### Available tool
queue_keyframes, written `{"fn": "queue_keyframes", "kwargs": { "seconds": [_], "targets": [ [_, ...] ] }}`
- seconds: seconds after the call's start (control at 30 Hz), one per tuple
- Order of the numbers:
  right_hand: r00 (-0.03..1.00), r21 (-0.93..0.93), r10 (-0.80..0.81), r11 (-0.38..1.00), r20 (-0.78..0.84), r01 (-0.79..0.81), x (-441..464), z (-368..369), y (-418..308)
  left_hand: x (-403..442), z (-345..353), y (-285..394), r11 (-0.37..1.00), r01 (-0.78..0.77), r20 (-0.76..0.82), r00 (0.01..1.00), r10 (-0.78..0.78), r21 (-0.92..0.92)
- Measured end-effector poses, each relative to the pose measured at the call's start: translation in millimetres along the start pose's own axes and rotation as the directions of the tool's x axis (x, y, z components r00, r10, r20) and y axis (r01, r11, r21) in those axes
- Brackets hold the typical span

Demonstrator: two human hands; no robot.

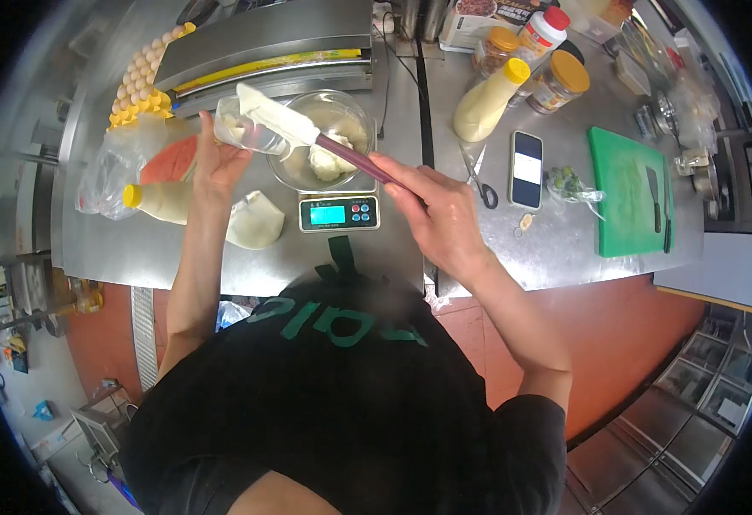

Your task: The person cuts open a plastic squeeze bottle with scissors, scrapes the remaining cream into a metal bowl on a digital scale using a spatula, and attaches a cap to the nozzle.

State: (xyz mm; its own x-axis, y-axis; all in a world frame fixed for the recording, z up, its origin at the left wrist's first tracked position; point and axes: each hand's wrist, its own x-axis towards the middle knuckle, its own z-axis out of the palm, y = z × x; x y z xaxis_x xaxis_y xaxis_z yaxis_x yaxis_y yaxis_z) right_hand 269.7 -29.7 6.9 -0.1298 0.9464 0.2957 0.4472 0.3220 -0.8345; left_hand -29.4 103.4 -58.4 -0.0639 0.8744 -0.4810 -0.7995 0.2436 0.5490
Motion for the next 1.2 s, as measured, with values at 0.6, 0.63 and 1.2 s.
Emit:
{"fn": "queue_keyframes", "kwargs": {
  "seconds": [0.6,0.63,1.2],
  "targets": [
    [0.862,-0.772,-0.447,0.451,0.239,0.448,64.1,22.2,-36.4,-26.7,33.9,17.3,0.997,-0.065,0.219,0.973,0.07,-0.029],
    [0.864,-0.772,-0.446,0.454,0.235,0.445,66.5,22.7,-34.2,-27.0,33.3,18.1,0.996,-0.063,0.21,0.975,0.074,-0.055],
    [0.759,0.53,0.223,0.596,0.612,-0.603,69.2,28.8,8.7,-48.6,69.6,15.3,0.988,-0.076,0.414,0.902,0.125,-0.132]
  ]
}}
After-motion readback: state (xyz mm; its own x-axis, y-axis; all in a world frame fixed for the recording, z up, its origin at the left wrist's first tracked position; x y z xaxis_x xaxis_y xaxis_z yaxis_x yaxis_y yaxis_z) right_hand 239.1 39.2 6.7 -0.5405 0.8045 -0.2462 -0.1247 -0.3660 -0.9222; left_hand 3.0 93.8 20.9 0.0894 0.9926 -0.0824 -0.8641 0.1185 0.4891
